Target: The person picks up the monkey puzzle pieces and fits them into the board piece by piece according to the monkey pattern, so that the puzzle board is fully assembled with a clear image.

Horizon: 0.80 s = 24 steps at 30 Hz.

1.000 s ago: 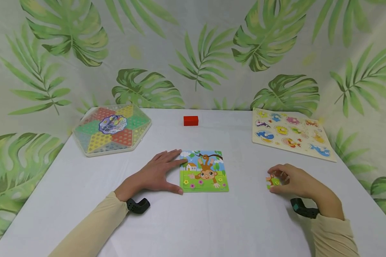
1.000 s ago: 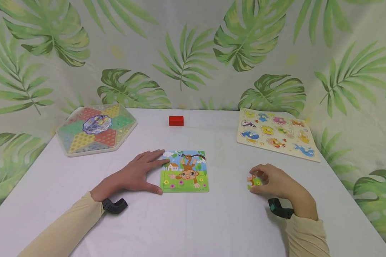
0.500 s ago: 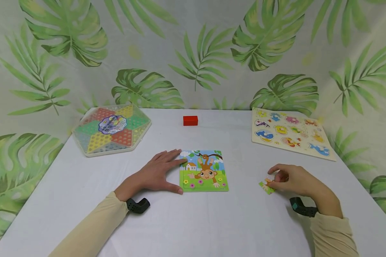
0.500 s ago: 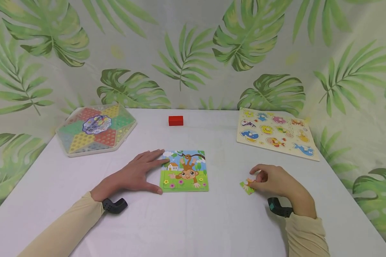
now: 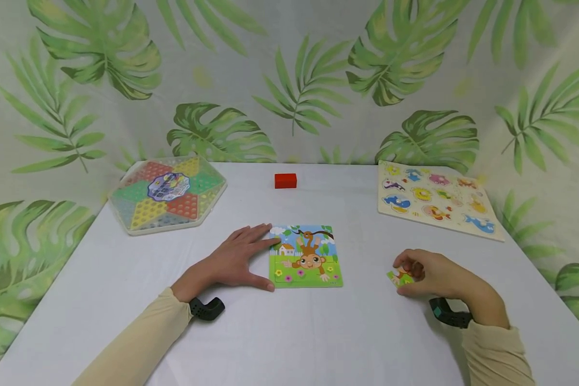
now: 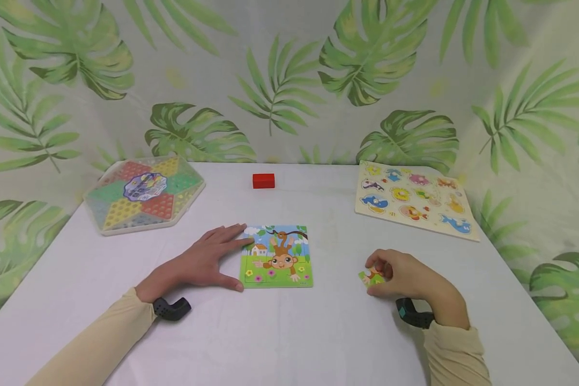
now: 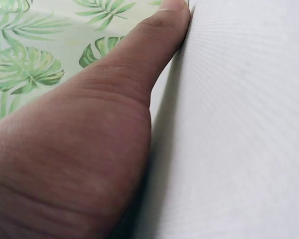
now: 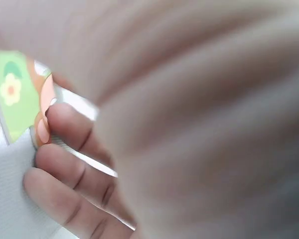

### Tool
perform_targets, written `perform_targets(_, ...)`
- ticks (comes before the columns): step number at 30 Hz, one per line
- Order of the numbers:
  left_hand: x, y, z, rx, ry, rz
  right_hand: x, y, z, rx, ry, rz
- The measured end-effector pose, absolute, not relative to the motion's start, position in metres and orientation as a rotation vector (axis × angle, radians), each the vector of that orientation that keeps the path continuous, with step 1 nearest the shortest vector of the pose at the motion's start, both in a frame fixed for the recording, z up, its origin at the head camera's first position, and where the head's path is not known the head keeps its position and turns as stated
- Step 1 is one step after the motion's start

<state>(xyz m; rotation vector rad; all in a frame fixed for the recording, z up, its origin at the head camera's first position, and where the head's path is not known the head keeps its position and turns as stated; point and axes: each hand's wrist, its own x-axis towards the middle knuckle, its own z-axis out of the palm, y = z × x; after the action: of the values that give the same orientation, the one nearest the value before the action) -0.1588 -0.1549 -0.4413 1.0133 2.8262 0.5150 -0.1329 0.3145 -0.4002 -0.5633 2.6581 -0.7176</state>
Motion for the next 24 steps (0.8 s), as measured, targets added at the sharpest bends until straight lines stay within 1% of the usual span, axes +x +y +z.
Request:
perform_targets(5, -0.158, -0.155, -0.441, 0.998, 2.812, 0.518, -0.135, 0.313, -0.4, -0.569, 2.671, -0.698)
perform_targets(12, -0.159, -0.156, -0.439, 1.007, 2.815, 0.524, -0.134, 0.308, -0.4, -0.673, 2.724, -0.72)
perform_targets(20, -0.159, -0.157, -0.44, 0.991, 2.806, 0.53, -0.134, 0.298, -0.4, -0.699, 2.769, -0.753)
perform_targets(24, -0.159, -0.157, -0.44, 0.994, 2.807, 0.525, -0.138, 0.293, -0.404, -0.76, 2.808, -0.72)
